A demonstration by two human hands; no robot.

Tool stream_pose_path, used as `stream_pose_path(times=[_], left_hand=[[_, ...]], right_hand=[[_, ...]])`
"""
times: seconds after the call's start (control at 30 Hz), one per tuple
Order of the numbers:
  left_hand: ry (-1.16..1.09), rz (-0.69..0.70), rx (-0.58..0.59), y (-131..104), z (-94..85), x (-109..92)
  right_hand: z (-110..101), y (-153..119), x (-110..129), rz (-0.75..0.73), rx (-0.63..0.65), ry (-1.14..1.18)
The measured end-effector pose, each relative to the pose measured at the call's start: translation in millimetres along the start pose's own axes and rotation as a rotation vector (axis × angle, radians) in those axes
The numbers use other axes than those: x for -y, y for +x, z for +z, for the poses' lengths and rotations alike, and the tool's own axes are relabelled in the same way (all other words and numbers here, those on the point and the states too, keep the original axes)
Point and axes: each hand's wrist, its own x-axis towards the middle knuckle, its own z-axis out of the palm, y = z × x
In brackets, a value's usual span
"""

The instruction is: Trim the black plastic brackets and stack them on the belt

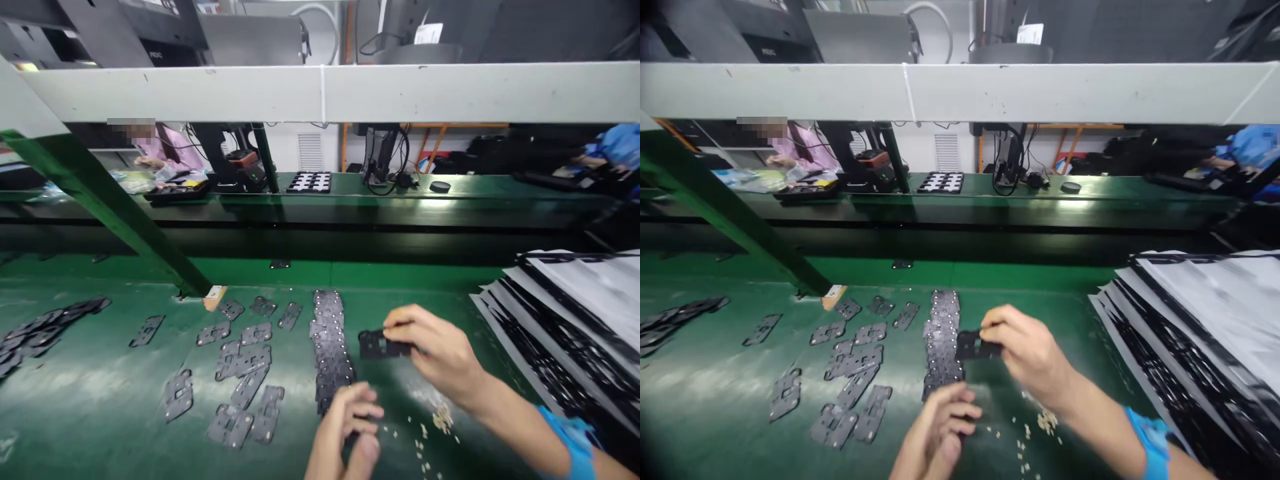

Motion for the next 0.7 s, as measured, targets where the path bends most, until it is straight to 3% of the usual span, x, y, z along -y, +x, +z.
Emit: stream_pose_path(times=[0.07,0.13,0.27,0.37,0.43,0.7], left_hand=[[-0.191,-0.066,-0.032,9,1.3,-15],[-0.245,-0.171,0.017,15,4.7,-33],[-0.179,-0.216,-0.012,11,10.9,-57],[-0.137,-0.221,-0.035,-1,13.6,-57],[-0.121,-0.238,-0.016,-9,15.2,-54],[0.023,-0.197,0.165,-22,18.3,-54]], right_hand=[[-4,-20,31,-0.092,-0.031,-0.016],[-2,-37,51,-0.110,-0.047,-0.029],[5,-68,73,0.149,-0.101,0.055],[12,-89,87,0.416,-0.191,0.244],[21,-100,96,0.494,-0.260,0.300],[49,-115,103,0.470,-0.477,0.230]])
